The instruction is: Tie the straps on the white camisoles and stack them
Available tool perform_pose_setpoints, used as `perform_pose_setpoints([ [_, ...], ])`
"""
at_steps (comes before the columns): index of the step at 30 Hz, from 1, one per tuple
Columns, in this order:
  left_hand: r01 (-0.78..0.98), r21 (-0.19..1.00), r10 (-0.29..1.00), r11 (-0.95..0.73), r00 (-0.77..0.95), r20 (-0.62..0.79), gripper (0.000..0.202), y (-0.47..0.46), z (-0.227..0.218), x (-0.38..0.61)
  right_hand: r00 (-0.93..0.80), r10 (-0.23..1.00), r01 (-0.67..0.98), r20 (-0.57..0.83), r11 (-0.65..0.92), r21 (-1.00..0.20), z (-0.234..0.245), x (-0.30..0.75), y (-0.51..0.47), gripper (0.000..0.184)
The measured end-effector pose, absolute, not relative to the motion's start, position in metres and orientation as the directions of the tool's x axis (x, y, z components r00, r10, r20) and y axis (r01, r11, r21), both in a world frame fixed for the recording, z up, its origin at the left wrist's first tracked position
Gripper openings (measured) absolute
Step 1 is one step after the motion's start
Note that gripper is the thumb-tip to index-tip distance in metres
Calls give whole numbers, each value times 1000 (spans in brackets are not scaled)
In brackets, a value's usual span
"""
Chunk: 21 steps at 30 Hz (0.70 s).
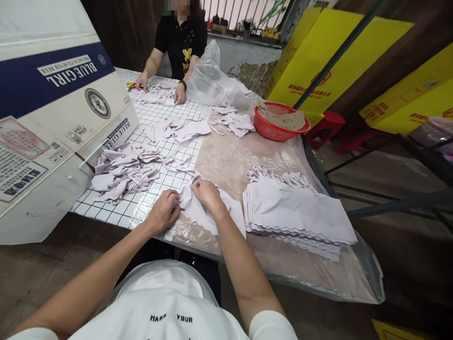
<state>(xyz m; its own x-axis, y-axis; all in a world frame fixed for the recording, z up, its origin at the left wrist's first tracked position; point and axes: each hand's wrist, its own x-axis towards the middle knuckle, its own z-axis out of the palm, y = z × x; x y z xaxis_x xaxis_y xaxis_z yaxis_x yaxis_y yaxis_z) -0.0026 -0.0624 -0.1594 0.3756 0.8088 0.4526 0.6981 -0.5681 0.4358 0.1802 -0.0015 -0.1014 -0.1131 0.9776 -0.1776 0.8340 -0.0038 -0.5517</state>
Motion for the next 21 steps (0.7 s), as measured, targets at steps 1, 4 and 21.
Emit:
perform_pose_setpoints([
  [1,718,408,806,-564,371,462,21,-59,-161,0,-162,963,831,-216,15,-556,-103,176,6,22],
  [4,758,342,801,-556,378,464,24,-50,-164,3,-330,908,757,-257,92,-647,-109,175,15,31],
  [21,640,545,808,-542,218,547,14,-80,-161,8,-619,607,202,-498,-489,-848,-127,170,-10,46],
])
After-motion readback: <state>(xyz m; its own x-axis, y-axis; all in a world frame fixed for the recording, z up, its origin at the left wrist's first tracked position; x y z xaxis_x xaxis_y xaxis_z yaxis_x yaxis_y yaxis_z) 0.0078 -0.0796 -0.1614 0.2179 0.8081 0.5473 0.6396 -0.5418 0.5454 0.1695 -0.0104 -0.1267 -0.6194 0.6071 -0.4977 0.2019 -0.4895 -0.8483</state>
